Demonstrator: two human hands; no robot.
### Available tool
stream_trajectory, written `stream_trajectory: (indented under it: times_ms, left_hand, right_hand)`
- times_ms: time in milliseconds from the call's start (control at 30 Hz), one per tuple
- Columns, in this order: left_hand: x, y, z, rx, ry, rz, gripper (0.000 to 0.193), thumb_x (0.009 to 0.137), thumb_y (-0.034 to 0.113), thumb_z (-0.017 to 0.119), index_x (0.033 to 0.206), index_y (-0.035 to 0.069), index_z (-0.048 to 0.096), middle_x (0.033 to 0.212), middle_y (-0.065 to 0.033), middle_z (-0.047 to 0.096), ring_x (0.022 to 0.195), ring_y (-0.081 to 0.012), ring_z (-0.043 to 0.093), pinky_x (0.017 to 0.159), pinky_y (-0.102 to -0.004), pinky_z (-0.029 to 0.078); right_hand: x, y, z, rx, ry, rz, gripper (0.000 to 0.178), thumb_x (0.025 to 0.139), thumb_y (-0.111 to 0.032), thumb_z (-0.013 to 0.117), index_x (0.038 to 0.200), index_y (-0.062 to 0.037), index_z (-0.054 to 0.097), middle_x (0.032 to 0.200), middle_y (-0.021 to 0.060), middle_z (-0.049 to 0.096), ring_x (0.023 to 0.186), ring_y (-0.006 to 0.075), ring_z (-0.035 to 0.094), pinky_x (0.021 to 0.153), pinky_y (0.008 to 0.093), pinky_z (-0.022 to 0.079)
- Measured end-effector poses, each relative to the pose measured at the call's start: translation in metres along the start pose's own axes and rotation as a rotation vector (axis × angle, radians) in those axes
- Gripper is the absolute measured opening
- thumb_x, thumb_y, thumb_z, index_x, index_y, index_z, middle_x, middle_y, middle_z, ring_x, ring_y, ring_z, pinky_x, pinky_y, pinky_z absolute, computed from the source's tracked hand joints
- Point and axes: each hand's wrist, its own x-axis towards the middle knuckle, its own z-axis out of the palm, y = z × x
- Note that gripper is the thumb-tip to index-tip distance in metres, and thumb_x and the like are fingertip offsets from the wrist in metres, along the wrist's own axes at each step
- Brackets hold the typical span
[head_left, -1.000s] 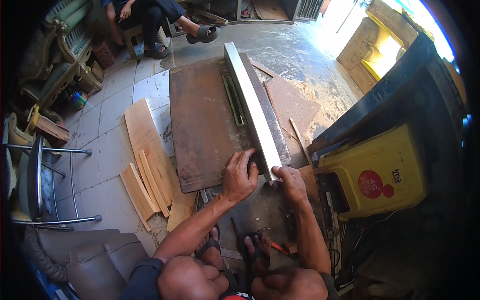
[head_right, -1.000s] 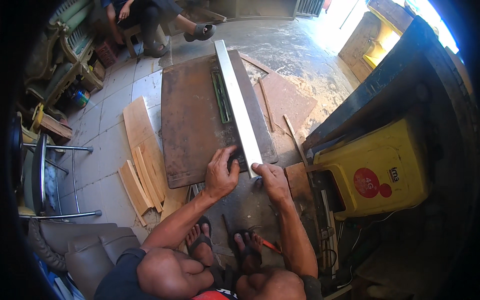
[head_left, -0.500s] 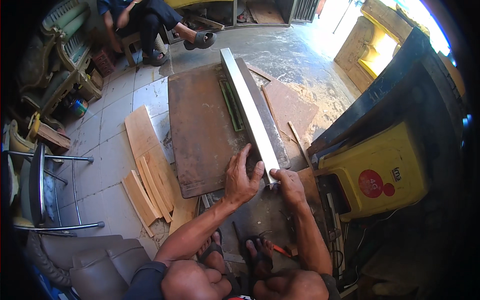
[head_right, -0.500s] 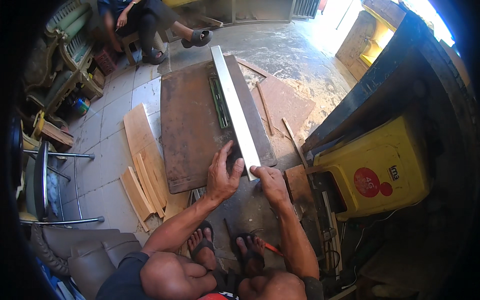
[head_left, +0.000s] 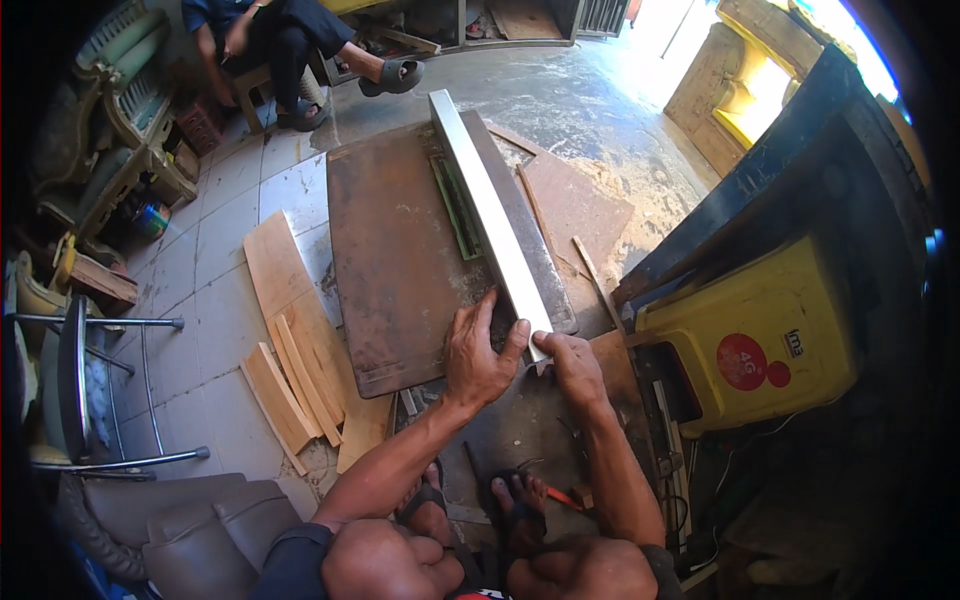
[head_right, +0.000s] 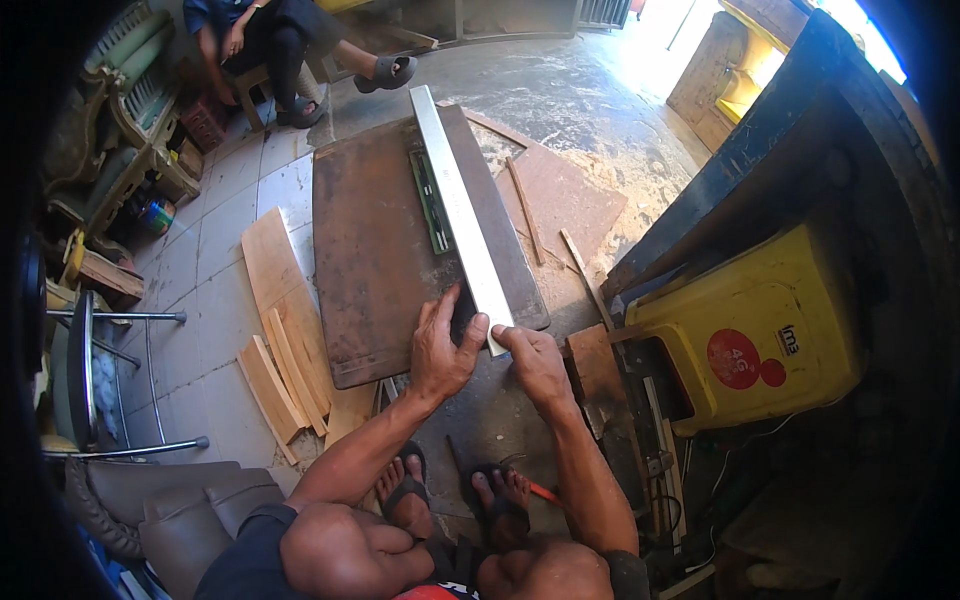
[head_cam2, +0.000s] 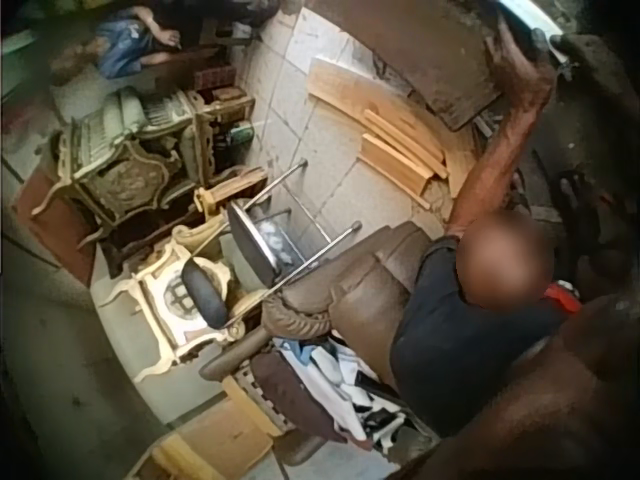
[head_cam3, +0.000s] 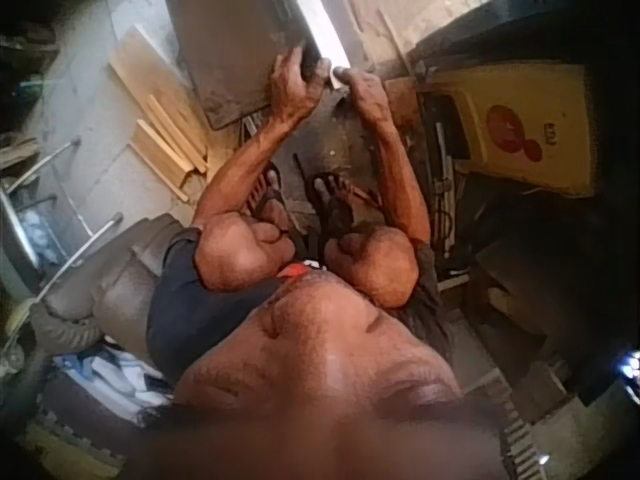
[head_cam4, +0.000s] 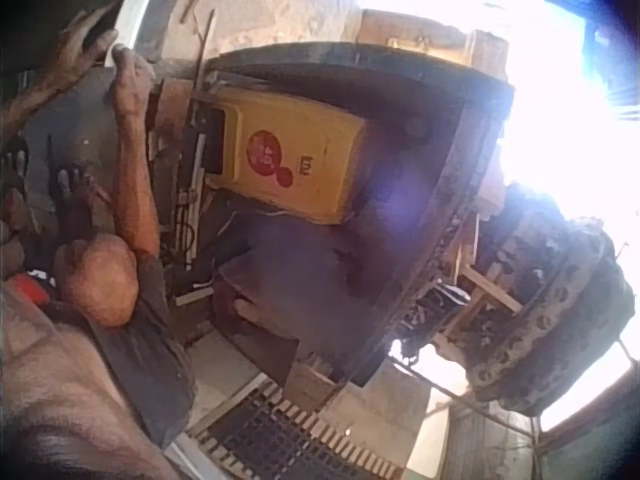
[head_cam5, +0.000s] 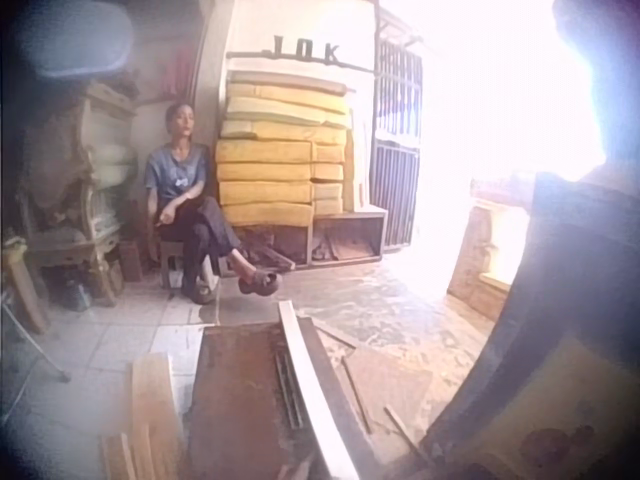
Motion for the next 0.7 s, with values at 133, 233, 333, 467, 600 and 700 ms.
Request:
stream_trajectory:
  times_ms: [133, 233, 333, 467, 600, 700]
  left_hand:
    - [0.002, 0.000, 0.001, -0.007, -0.012, -0.039, 0.076, 0.101, 0.056, 0.059, 0.142, -0.008, 0.055, 0.125, -0.0311, 0.064, 0.121, -0.0445, 0.060, 0.105, -0.0490, 0.047]
    - [0.005, 0.000, 0.000, -0.010, -0.024, -0.062, 0.075, 0.101, 0.056, 0.059, 0.141, -0.008, 0.055, 0.125, -0.0315, 0.064, 0.121, -0.0440, 0.059, 0.106, -0.0488, 0.046]
    - [0.007, 0.001, 0.000, -0.026, -0.034, -0.071, 0.074, 0.102, 0.055, 0.058, 0.141, -0.008, 0.056, 0.126, -0.0319, 0.064, 0.121, -0.0438, 0.059, 0.106, -0.0485, 0.046]
    - [0.007, -0.001, 0.001, -0.024, -0.019, -0.067, 0.073, 0.102, 0.055, 0.058, 0.140, -0.007, 0.056, 0.124, -0.0316, 0.065, 0.121, -0.0434, 0.060, 0.105, -0.0481, 0.047]
    - [0.008, 0.001, 0.000, -0.040, -0.021, -0.109, 0.072, 0.103, 0.055, 0.058, 0.140, -0.007, 0.057, 0.122, -0.0312, 0.065, 0.118, -0.0433, 0.061, 0.104, -0.0480, 0.048]
    - [0.008, 0.002, 0.000, -0.042, 0.005, -0.088, 0.071, 0.103, 0.054, 0.058, 0.139, -0.008, 0.057, 0.120, -0.0310, 0.066, 0.116, -0.0436, 0.062, 0.102, -0.0482, 0.048]
  right_hand:
    - [0.004, 0.002, 0.002, -0.037, 0.024, -0.008, 0.040, 0.102, -0.032, 0.061, 0.096, 0.0050, 0.075, 0.086, -0.0022, 0.066, 0.082, 0.0081, 0.056, 0.076, 0.0275, 0.045]
    - [0.009, 0.005, 0.004, -0.067, 0.048, -0.014, 0.044, 0.102, -0.035, 0.061, 0.100, 0.0071, 0.074, 0.086, 0.0002, 0.067, 0.084, 0.0098, 0.057, 0.078, 0.0287, 0.046]
    - [0.012, 0.005, 0.003, -0.116, 0.065, 0.015, 0.047, 0.102, -0.037, 0.061, 0.104, 0.0083, 0.073, 0.086, 0.0026, 0.068, 0.086, 0.0109, 0.058, 0.080, 0.0296, 0.047]
    - [0.010, -0.004, 0.007, -0.135, 0.079, 0.023, 0.049, 0.102, -0.038, 0.061, 0.106, 0.0088, 0.073, 0.085, 0.0039, 0.069, 0.085, 0.0112, 0.059, 0.078, 0.0301, 0.048]
    - [0.013, -0.005, 0.011, -0.119, 0.075, 0.020, 0.050, 0.103, -0.038, 0.061, 0.107, 0.0101, 0.073, 0.084, 0.0047, 0.069, 0.081, 0.0110, 0.060, 0.074, 0.0302, 0.049]
    - [0.010, -0.012, 0.012, -0.095, 0.065, 0.019, 0.050, 0.104, -0.037, 0.061, 0.106, 0.0114, 0.074, 0.083, 0.0054, 0.069, 0.079, 0.0108, 0.060, 0.071, 0.0299, 0.050]
